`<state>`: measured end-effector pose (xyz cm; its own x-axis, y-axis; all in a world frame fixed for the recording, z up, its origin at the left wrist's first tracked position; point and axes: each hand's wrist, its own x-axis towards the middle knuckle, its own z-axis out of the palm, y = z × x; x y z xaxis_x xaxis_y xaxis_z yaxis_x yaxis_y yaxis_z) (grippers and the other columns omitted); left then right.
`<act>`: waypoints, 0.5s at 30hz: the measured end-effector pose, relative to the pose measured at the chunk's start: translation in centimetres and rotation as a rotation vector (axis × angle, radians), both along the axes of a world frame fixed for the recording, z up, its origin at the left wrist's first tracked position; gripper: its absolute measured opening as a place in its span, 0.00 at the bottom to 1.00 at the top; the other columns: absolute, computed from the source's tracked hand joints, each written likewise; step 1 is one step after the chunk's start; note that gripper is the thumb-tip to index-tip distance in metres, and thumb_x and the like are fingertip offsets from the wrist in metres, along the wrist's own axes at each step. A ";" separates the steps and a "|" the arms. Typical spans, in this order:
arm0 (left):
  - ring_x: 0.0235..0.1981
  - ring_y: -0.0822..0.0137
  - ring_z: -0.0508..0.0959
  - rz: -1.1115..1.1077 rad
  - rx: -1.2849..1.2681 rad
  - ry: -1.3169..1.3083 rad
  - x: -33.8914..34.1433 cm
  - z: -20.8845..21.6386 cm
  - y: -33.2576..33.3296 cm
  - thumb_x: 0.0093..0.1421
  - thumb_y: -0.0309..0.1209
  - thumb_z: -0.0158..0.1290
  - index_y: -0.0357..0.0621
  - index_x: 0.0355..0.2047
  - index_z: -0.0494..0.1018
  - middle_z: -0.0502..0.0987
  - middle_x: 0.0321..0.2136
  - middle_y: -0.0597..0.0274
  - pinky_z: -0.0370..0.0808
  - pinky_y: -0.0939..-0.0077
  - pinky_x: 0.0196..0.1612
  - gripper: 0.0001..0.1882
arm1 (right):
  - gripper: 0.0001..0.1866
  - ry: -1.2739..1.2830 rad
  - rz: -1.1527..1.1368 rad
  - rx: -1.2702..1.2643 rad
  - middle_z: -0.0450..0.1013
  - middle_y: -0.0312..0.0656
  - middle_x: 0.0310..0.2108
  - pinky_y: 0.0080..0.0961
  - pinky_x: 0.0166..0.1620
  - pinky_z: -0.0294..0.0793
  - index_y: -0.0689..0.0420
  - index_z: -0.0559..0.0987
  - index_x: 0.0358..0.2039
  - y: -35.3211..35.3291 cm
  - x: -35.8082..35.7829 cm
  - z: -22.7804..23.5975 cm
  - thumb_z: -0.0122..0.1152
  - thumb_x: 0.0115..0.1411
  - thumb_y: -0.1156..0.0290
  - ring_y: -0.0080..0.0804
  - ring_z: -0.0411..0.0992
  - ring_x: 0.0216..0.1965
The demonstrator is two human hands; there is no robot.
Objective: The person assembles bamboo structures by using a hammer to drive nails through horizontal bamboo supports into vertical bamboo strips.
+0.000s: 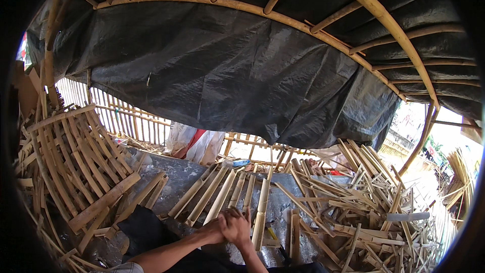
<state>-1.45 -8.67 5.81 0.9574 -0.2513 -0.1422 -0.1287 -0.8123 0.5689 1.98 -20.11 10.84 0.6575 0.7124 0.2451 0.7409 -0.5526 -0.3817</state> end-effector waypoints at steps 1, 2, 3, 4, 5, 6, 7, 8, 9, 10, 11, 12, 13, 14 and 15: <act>0.51 0.47 0.80 -0.072 0.045 -0.324 -0.5 -0.8 0.4 0.73 0.40 0.47 0.39 0.56 0.71 0.76 0.56 0.45 0.76 0.50 0.62 0.20 | 0.25 -0.006 -0.035 -0.026 0.76 0.45 0.59 0.57 0.75 0.47 0.52 0.84 0.49 -0.4 1.2 -0.2 0.42 0.74 0.49 0.47 0.67 0.68; 0.51 0.47 0.80 -0.086 0.041 -0.430 -0.9 -0.9 0.4 0.72 0.39 0.48 0.38 0.55 0.71 0.76 0.56 0.45 0.76 0.51 0.61 0.19 | 0.25 -0.012 -0.073 -0.055 0.76 0.45 0.59 0.56 0.76 0.46 0.52 0.84 0.47 -0.8 2.3 -0.2 0.40 0.75 0.51 0.46 0.66 0.68; 0.51 0.46 0.80 -0.075 0.024 -0.430 -1.2 -1.0 0.8 0.71 0.37 0.48 0.37 0.54 0.72 0.76 0.55 0.44 0.76 0.52 0.61 0.18 | 0.24 -0.235 0.085 -0.190 0.72 0.44 0.64 0.55 0.77 0.44 0.54 0.85 0.48 -0.1 -1.6 3.3 0.42 0.75 0.55 0.48 0.65 0.69; 0.51 0.46 0.80 -0.090 -0.009 -0.442 -0.9 -0.7 0.4 0.70 0.35 0.49 0.37 0.53 0.73 0.77 0.54 0.44 0.77 0.53 0.60 0.17 | 0.26 -0.335 0.331 -0.149 0.72 0.45 0.64 0.54 0.78 0.40 0.54 0.82 0.53 -0.7 -2.5 0.8 0.41 0.75 0.51 0.49 0.61 0.72; 0.51 0.46 0.80 -0.098 -0.041 -0.441 -0.8 -0.7 0.1 0.69 0.33 0.49 0.36 0.52 0.73 0.77 0.53 0.43 0.77 0.54 0.59 0.16 | 0.27 -0.338 0.429 -0.065 0.74 0.45 0.62 0.62 0.76 0.42 0.49 0.83 0.54 -0.6 -4.3 -2.2 0.40 0.75 0.47 0.50 0.66 0.68; 0.51 0.45 0.80 -0.090 -0.062 -0.431 -1.2 -0.8 0.2 0.68 0.32 0.49 0.35 0.50 0.74 0.77 0.52 0.43 0.77 0.55 0.59 0.16 | 0.27 -0.346 0.353 -0.140 0.75 0.45 0.60 0.60 0.76 0.43 0.50 0.82 0.55 0.0 -5.8 -0.8 0.42 0.74 0.47 0.48 0.68 0.66; 0.51 0.45 0.80 -0.080 -0.091 -0.415 -1.1 -0.6 -0.2 0.67 0.30 0.50 0.34 0.49 0.75 0.78 0.52 0.42 0.77 0.55 0.58 0.15 | 0.26 -0.362 0.276 -0.232 0.77 0.45 0.58 0.57 0.76 0.44 0.50 0.81 0.56 0.2 -6.9 1.0 0.44 0.74 0.47 0.46 0.71 0.64; 0.51 0.45 0.80 -0.063 -0.117 -0.387 -1.7 0.2 -0.3 0.66 0.28 0.50 0.34 0.48 0.75 0.78 0.51 0.42 0.78 0.56 0.57 0.14 | 0.26 -0.292 0.347 -0.188 0.78 0.46 0.57 0.57 0.76 0.45 0.51 0.82 0.55 -0.5 -4.7 0.5 0.45 0.73 0.47 0.46 0.72 0.62; 0.52 0.44 0.80 -0.046 -0.162 -0.342 -1.6 1.5 -0.3 0.65 0.26 0.50 0.33 0.47 0.76 0.78 0.50 0.41 0.78 0.57 0.57 0.13 | 0.26 -0.220 0.310 -0.150 0.78 0.46 0.55 0.58 0.75 0.46 0.51 0.83 0.53 -1.5 -2.1 0.3 0.45 0.72 0.47 0.47 0.74 0.61; 0.52 0.44 0.80 -0.021 -0.228 -0.253 -1.5 2.5 -1.1 0.64 0.24 0.51 0.32 0.46 0.77 0.79 0.49 0.41 0.78 0.58 0.56 0.12 | 0.25 -0.145 0.255 -0.107 0.79 0.46 0.54 0.58 0.75 0.47 0.52 0.83 0.52 -2.7 0.3 0.4 0.46 0.72 0.48 0.47 0.75 0.59; 0.52 0.44 0.80 0.027 -0.287 -0.161 -2.1 3.7 -1.5 0.62 0.23 0.51 0.31 0.44 0.77 0.79 0.49 0.40 0.78 0.59 0.55 0.12 | 0.25 -0.065 0.104 -0.064 0.80 0.45 0.54 0.60 0.74 0.48 0.52 0.84 0.49 -3.3 2.0 1.1 0.47 0.71 0.49 0.47 0.76 0.57; 0.54 0.44 0.78 -0.118 -0.099 -0.468 -0.9 1.1 -1.5 0.62 0.21 0.50 0.30 0.43 0.78 0.78 0.51 0.40 0.77 0.58 0.58 0.11 | 0.24 -0.163 0.019 -0.024 0.80 0.43 0.53 0.60 0.74 0.47 0.52 0.85 0.49 -3.3 2.3 0.6 0.46 0.71 0.51 0.47 0.76 0.57; 0.57 0.43 0.76 -0.107 -0.085 -0.619 0.1 -2.3 -1.1 0.63 0.25 0.53 0.32 0.51 0.75 0.76 0.53 0.40 0.76 0.57 0.59 0.17 | 0.23 -0.268 -0.062 0.014 0.81 0.40 0.53 0.61 0.74 0.45 0.52 0.85 0.48 -3.3 2.7 0.3 0.46 0.71 0.53 0.46 0.75 0.58; 0.57 0.43 0.76 -0.100 -0.097 -0.608 -0.4 -2.5 -0.7 0.63 0.25 0.54 0.32 0.52 0.75 0.76 0.53 0.40 0.76 0.57 0.59 0.17 | 0.21 -0.307 -0.035 0.004 0.81 0.41 0.51 0.58 0.71 0.49 0.53 0.85 0.47 -2.8 1.8 0.6 0.48 0.70 0.54 0.45 0.76 0.56; 0.57 0.43 0.76 -0.101 -0.121 -0.560 -0.6 -1.3 -0.6 0.63 0.25 0.54 0.32 0.52 0.74 0.76 0.53 0.40 0.76 0.58 0.60 0.18 | 0.20 -0.306 0.094 -0.029 0.81 0.41 0.48 0.55 0.68 0.53 0.54 0.84 0.46 -2.0 -0.2 0.9 0.50 0.69 0.55 0.44 0.77 0.55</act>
<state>-2.09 -9.32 4.47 0.8490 -0.3282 0.4141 -0.5101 -0.7137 0.4801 1.82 -22.15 11.78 0.4873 0.7763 0.3998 0.8673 -0.4836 -0.1182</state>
